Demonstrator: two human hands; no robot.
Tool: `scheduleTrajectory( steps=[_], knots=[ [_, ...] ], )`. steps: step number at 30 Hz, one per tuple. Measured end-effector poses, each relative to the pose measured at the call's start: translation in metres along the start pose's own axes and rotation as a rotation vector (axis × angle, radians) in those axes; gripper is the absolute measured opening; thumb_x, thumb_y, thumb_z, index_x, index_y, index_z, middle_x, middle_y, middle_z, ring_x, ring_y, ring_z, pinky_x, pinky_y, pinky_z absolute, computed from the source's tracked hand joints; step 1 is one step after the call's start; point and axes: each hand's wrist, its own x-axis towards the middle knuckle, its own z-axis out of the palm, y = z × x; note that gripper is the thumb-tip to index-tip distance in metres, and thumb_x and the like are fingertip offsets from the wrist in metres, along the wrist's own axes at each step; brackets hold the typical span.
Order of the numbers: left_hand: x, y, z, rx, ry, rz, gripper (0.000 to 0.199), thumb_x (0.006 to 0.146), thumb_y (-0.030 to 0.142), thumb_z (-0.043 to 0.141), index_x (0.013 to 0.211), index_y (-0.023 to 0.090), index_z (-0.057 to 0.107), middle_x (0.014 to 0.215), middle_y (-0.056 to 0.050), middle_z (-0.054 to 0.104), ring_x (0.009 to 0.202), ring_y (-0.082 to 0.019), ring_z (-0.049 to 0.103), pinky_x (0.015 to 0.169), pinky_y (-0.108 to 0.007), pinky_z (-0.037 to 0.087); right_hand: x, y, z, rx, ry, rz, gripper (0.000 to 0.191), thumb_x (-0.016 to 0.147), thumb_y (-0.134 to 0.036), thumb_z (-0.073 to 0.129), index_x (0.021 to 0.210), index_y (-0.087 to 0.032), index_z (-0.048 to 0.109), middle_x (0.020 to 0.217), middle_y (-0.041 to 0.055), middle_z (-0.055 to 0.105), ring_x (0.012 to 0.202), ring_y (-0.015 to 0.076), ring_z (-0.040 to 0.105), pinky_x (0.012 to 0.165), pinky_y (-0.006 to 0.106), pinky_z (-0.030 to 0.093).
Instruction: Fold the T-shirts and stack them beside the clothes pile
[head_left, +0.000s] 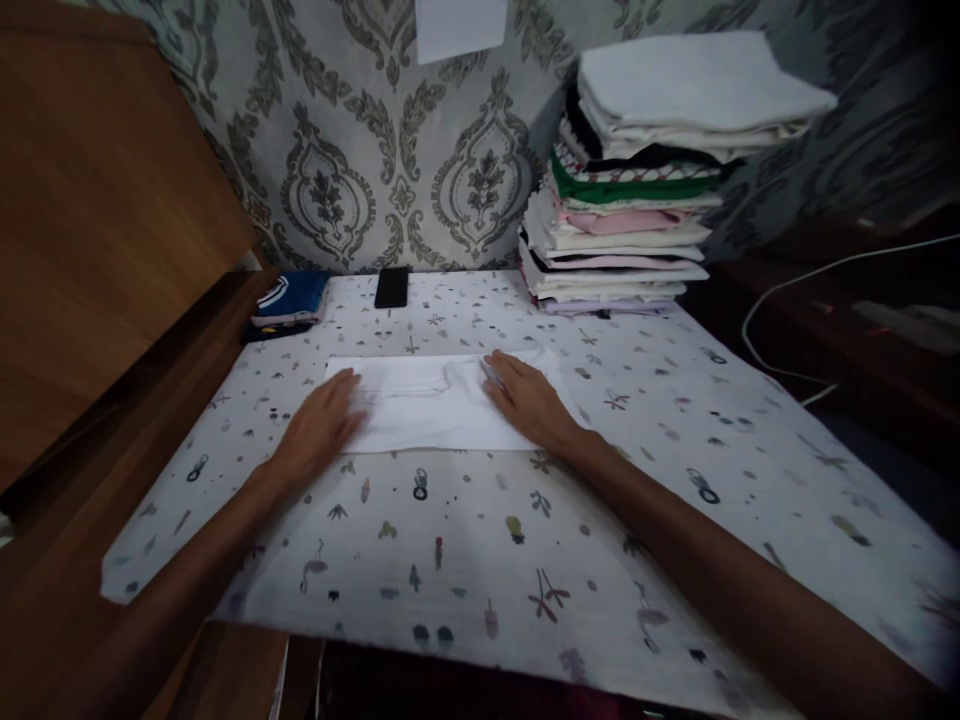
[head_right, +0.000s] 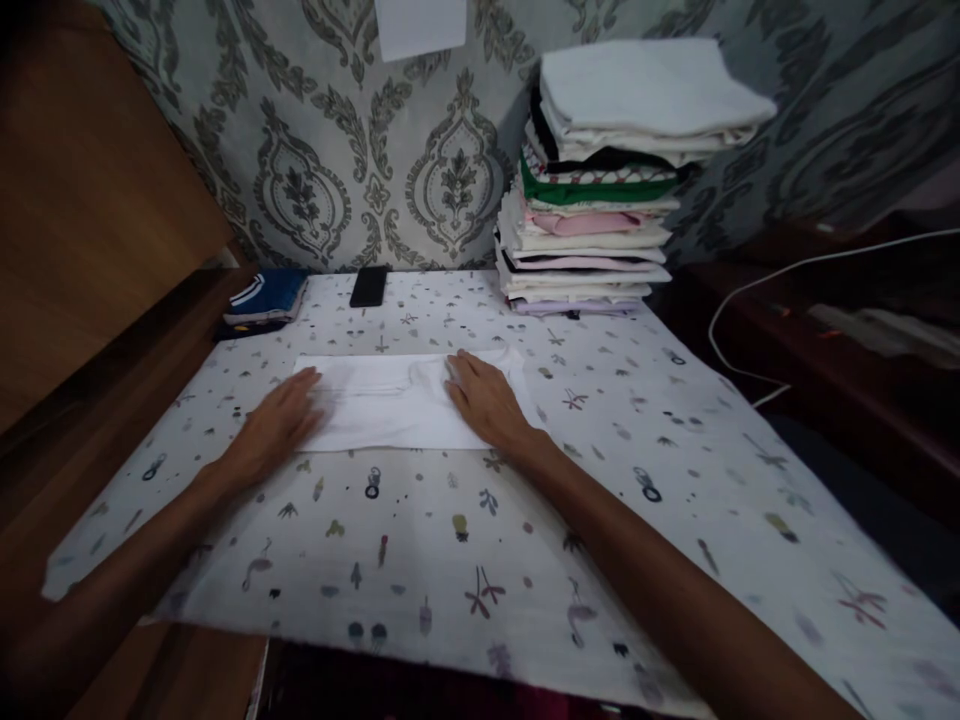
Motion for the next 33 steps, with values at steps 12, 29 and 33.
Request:
scheduleTrajectory(
  steps=[12,29,33],
  knots=[
    [-0.017,-0.017,0.014,0.034,-0.193,0.082,0.077,0.098,0.065,0.024,0.159,0.017,0.019,0.165,-0.014,0.023,0.153,-0.029,0.019,0.123,-0.053,0.018,-0.011,0.020,0.002,-0.072,-0.040,0.207,0.054,0.098,-0.038,0.035,0.144,-0.012,0.045,0.152,0.0193,0.046,0.143,0.0333,0.040,0.117,0.055,0.032],
    [0.107,0.123,0.057,-0.069,-0.172,0.343,0.073,0.100,0.061,0.023,0.155,0.012,0.029,0.162,-0.018,0.028,0.152,-0.029,0.022,0.123,-0.052,0.018,-0.020,0.009,-0.022,-0.166,-0.172,0.276,0.064,0.102,-0.048,0.027,0.153,-0.010,0.036,0.160,0.0171,0.033,0.151,0.0268,0.026,0.121,0.050,0.023],
    [0.103,0.116,0.057,-0.047,-0.193,0.299,0.077,0.099,0.064,0.021,0.155,0.012,0.028,0.163,-0.018,0.025,0.153,-0.029,0.019,0.123,-0.052,0.014,-0.021,0.011,-0.023,-0.166,-0.195,0.342,0.069,0.102,-0.052,0.026,0.155,-0.009,0.033,0.162,0.0166,0.028,0.152,0.0272,0.022,0.123,0.050,0.019]
  ],
)
